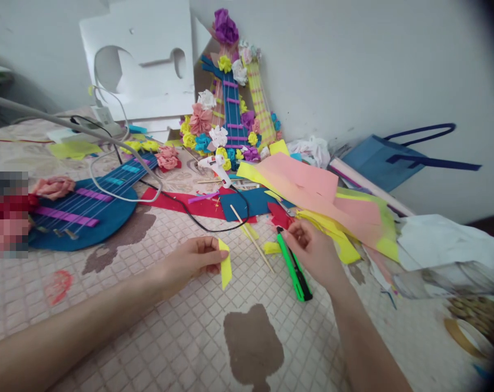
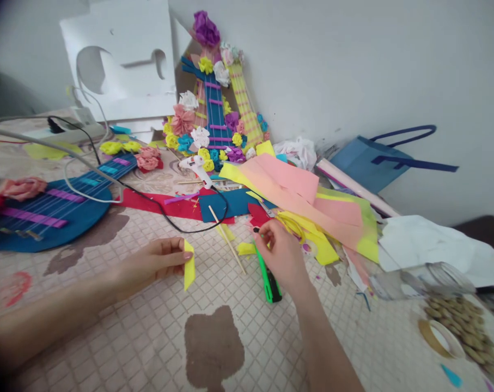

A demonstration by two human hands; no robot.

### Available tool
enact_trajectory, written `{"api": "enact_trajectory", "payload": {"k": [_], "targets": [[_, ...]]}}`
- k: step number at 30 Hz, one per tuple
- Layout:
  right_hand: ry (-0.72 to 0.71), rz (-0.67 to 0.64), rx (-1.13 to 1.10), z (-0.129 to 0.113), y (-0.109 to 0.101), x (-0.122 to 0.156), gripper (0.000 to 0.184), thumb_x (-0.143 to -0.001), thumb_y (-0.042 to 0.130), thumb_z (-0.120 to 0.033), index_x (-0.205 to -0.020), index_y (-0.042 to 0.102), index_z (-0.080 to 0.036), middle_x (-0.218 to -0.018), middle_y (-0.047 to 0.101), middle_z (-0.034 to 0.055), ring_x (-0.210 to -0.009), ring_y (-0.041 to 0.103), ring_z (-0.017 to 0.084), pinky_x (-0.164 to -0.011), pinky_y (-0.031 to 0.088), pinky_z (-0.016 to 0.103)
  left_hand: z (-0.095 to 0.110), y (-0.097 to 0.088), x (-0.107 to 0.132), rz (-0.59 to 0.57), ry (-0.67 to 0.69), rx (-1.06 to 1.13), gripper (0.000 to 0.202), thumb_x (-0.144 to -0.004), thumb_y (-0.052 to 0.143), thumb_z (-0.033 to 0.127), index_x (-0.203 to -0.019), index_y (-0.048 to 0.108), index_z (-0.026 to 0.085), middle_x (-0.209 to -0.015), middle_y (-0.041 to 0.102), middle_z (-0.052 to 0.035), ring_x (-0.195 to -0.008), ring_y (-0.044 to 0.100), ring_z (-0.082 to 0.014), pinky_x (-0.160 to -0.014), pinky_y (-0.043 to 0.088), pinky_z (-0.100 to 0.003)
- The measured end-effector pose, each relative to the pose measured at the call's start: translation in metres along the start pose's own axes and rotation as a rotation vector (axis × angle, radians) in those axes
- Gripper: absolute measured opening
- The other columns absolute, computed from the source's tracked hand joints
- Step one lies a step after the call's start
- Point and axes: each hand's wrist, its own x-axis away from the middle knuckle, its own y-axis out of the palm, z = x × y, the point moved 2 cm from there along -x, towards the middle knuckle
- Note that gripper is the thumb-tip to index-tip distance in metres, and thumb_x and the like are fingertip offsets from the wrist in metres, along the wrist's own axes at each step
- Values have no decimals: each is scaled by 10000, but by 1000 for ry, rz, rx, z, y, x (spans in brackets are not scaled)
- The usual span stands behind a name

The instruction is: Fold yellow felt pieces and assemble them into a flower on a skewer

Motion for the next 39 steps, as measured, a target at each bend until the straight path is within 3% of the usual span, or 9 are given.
{"api": "enact_trajectory", "payload": {"k": [7,11,14,17,21,24,30,34,39], "targets": [[-54,-200,215,20,-5,-1,64,-807,547,-267,-780,523,-215,-811,599,21,-716,570,175,-621,409,290,-2,0,-1,-38,9,-47,334,-668,774,390,-765,578,139,-700,601,15,-628,514,-79,-640,400,-212],[24,-239,246,26,-4,0,133,-799,556,-316,-837,468,-224,-737,589,1,-686,579,184,-598,405,290,-1,0,-1,-34,21,-131,324,-684,745,405,-758,559,150,-699,597,12,-632,525,-96,-639,410,-228],[47,-279,248,29,-2,1,171,-801,552,-316,-871,422,-229,-652,553,-31,-624,564,175,-589,395,286,2,10,0,-65,84,-291,290,-717,696,404,-735,536,162,-694,601,5,-642,545,-120,-633,422,-247],[60,-280,271,29,1,1,165,-807,546,-307,-867,415,-228,-630,538,-38,-587,552,167,-571,373,275,9,31,-5,-150,261,-601,203,-775,631,353,-735,555,169,-752,645,-27,-701,585,-161,-660,446,-278],[63,-264,292,26,1,1,159,-814,547,-311,-878,432,-222,-643,553,-30,-588,567,167,-533,328,258,19,65,-21,-242,648,-1020,88,-825,542,188,-883,607,174,-902,668,-61,-848,612,-205,-796,448,-329],[79,-275,294,25,1,1,205,-817,558,-350,-905,428,-218,-654,562,-28,-577,571,168,-509,302,255,19,82,-37,-345,739,-1194,163,-806,513,94,-935,583,164,-915,653,-74,-851,611,-211,-803,453,-330],[80,-222,333,26,-1,0,212,-774,581,-274,-935,460,-210,-655,563,-29,-578,565,166,-510,297,255,13,86,-50,-369,720,-1443,124,-808,550,89,-914,529,150,-903,635,-76,-867,608,-224,-927,412,-417],[53,-131,363,30,-13,-1,236,-747,578,-258,-967,503,-214,-638,552,-29,-570,548,176,-511,304,265,10,81,-50,-382,727,-1448,172,-820,543,92,-975,513,159,-932,634,-65,-882,609,-219,-956,387,-442],[111,-156,427,43,-24,-2,155,-746,573,-290,-871,504,-231,-604,527,-36,-499,502,165,-477,275,271,10,82,-49,-382,721,-1461,154,-819,525,76,-946,504,160,-972,638,-85,-950,607,-242,-951,383,-451]]}}
